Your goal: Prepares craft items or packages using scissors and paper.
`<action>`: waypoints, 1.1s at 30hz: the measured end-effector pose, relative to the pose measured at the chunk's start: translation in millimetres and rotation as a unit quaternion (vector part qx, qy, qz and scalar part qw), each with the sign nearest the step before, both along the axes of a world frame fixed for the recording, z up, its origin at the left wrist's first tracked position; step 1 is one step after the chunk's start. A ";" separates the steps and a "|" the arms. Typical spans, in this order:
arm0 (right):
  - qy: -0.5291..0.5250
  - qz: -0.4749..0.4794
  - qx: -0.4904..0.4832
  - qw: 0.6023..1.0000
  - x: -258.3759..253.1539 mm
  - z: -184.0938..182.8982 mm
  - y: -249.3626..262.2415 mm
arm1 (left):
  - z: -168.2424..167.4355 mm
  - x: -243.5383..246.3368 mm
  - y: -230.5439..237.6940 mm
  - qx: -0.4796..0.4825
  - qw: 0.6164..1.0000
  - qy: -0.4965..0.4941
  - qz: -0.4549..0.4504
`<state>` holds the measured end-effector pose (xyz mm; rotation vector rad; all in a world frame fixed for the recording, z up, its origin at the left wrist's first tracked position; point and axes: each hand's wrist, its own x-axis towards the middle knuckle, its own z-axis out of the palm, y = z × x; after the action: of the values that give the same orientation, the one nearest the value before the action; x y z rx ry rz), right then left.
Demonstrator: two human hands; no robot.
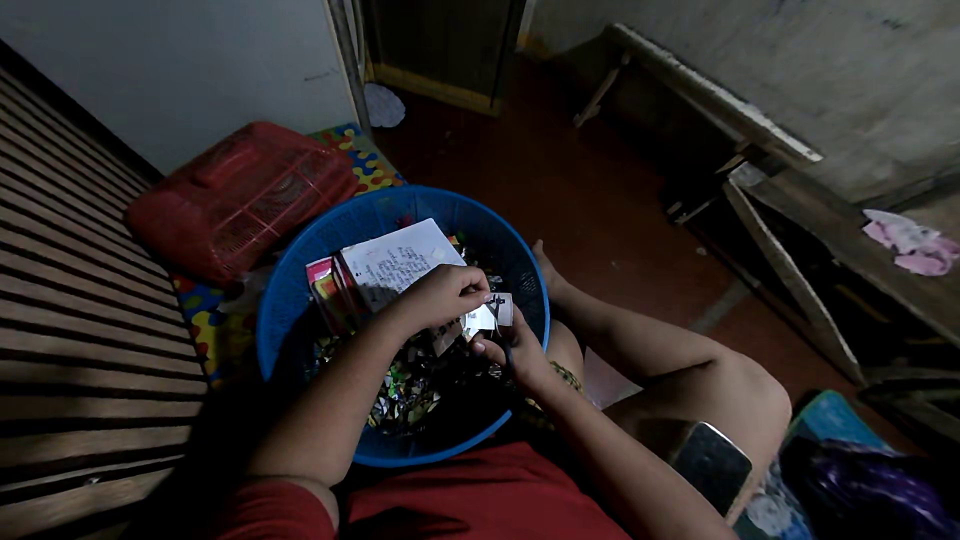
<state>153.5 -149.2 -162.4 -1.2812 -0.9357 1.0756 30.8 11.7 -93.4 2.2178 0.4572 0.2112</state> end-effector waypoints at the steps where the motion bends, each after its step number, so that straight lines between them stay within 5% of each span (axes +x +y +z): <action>1: -0.008 -0.001 -0.002 1.000 0.0 0.1 -0.9 | 0.0 -0.2 0.1 0.000 1.000 -0.002 -0.003; 11: -0.054 0.001 -0.034 0.998 -0.1 1.9 -1.3 | 2.4 -1.5 3.5 0.026 0.998 0.053 0.007; 33: -0.117 0.033 -0.104 0.987 3.6 4.9 4.7 | -4.2 0.6 6.4 0.037 0.999 -0.007 0.013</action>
<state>157.1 -144.6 -157.5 -1.5838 -1.0688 1.1124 31.4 18.1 -97.6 2.2822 0.4771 0.2602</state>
